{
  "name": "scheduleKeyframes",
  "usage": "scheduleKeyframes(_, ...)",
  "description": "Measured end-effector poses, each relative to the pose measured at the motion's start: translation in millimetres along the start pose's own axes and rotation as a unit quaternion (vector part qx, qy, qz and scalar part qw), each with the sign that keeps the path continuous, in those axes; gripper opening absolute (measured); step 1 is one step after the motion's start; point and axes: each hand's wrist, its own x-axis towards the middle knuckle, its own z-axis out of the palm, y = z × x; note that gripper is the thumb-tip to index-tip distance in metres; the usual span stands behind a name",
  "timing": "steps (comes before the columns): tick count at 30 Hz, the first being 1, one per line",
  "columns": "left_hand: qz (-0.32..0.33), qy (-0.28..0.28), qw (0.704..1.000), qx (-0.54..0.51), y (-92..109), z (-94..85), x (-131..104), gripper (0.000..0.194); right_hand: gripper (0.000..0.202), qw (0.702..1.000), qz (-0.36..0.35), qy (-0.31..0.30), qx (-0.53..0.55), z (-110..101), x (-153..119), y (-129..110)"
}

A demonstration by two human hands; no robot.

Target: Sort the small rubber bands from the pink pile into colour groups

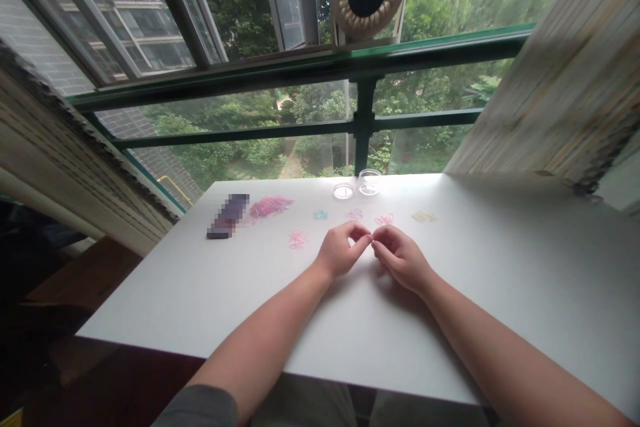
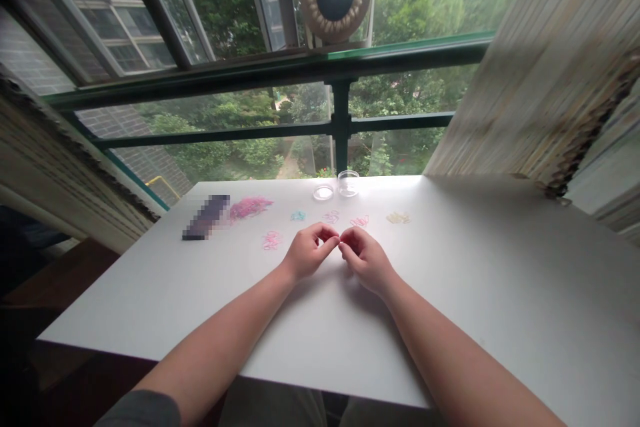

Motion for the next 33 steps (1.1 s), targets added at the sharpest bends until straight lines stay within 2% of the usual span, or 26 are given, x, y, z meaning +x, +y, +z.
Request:
scheduleKeyframes(6,-0.032,-0.017,0.999,-0.029,-9,-4.5,-8,0.018,0.009,0.999,-0.01,0.001,-0.033,0,0,3)
scheduleKeyframes(11,-0.016,-0.061,0.998,-0.009,-9,-10.2,-14,0.019,0.011,0.998,0.009,-0.036,-0.057,0,0,-1)
scheduleKeyframes(20,0.012,-0.07,0.997,0.0,-4,-14.6,-15,0.017,0.015,0.995,0.02,-0.077,-0.059,-2,-3,-1)
scheduleKeyframes(33,-0.013,-0.089,0.996,0.012,-8,-17.7,-17,0.016,0.012,0.992,0.024,-0.091,-0.086,-2,-4,-3)
